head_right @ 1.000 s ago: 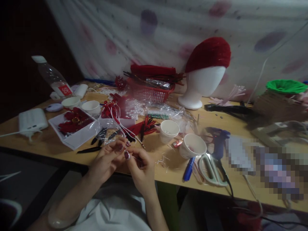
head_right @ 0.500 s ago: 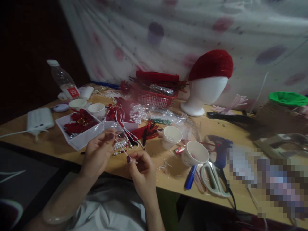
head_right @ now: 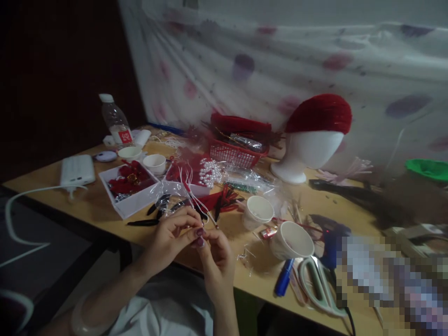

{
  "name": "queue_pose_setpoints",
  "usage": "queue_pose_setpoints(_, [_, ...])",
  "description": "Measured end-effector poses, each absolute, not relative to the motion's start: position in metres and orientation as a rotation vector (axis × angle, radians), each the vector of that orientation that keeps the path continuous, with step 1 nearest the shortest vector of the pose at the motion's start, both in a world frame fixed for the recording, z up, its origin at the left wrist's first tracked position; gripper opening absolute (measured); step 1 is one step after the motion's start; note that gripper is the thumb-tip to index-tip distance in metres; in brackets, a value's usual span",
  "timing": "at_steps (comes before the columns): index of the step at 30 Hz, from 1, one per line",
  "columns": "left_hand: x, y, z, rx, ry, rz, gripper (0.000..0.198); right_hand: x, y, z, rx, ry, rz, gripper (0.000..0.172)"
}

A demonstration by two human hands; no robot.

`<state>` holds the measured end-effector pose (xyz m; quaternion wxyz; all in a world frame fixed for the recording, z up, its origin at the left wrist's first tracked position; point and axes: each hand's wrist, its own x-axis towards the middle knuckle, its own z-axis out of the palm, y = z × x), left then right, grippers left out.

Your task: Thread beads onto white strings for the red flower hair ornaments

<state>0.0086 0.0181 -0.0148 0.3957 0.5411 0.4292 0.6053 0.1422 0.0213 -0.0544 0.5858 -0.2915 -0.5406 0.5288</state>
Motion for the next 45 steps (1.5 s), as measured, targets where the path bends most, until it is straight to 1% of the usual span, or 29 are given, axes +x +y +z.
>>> queue_pose_setpoints(6, [-0.003,0.017,-0.008,1.392,1.149,1.540,0.013,0.142,0.022,-0.058,-0.781,-1.192,1.282,0.023])
queue_pose_setpoints(8, [-0.031,0.019,0.001,1.435,1.332,1.581,0.016,0.142,0.022,-0.057,-0.810,-1.196,1.267,0.026])
queue_pose_setpoints(9, [-0.050,0.020,0.007,1.499,1.505,1.642,0.016,0.141,0.022,-0.056,-0.831,-1.206,1.251,0.028])
queue_pose_setpoints(10, [-0.071,0.022,0.012,1.610,1.742,1.630,0.015,0.141,0.023,-0.054,-0.850,-1.224,1.232,0.030])
queue_pose_setpoints(11, [-0.094,0.024,0.018,1.728,2.019,1.528,0.015,0.140,0.023,-0.053,-0.867,-1.243,1.208,0.032])
queue_pose_setpoints(12, [-0.116,0.026,0.022,1.854,2.271,1.298,0.018,0.140,0.023,-0.052,-0.879,-1.261,1.182,0.034])
queue_pose_setpoints(14, [-0.152,0.032,0.027,2.041,2.576,0.686,0.024,0.139,0.024,-0.051,-0.893,-1.284,1.144,0.036])
queue_pose_setpoints(17, [-0.178,0.043,0.025,2.085,2.597,0.443,0.021,0.139,0.025,-0.053,-0.910,-1.284,1.127,0.036])
queue_pose_setpoints(19, [-0.181,0.051,0.020,2.113,2.571,0.385,0.018,0.139,0.025,-0.057,-0.927,-1.272,1.146,0.034])
queue_pose_setpoints(24, [-0.173,0.062,0.015,2.168,2.530,0.282,0.020,0.140,0.025,-0.066,-0.948,-1.270,1.179,0.032])
queue_pose_setpoints(30, [-0.171,0.062,0.016,2.182,2.497,0.267,0.020,0.141,0.024,-0.063,-0.945,-1.296,1.176,0.029])
queue_pose_setpoints(36, [-0.165,0.053,0.025,2.256,2.413,0.277,0.033,0.141,0.023,-0.058,-0.950,-1.310,1.167,0.031])
queue_pose_setpoints(45, [-0.166,0.047,0.027,2.249,2.386,0.394,0.026,0.139,0.024,-0.058,-0.905,-1.311,1.186,0.028])
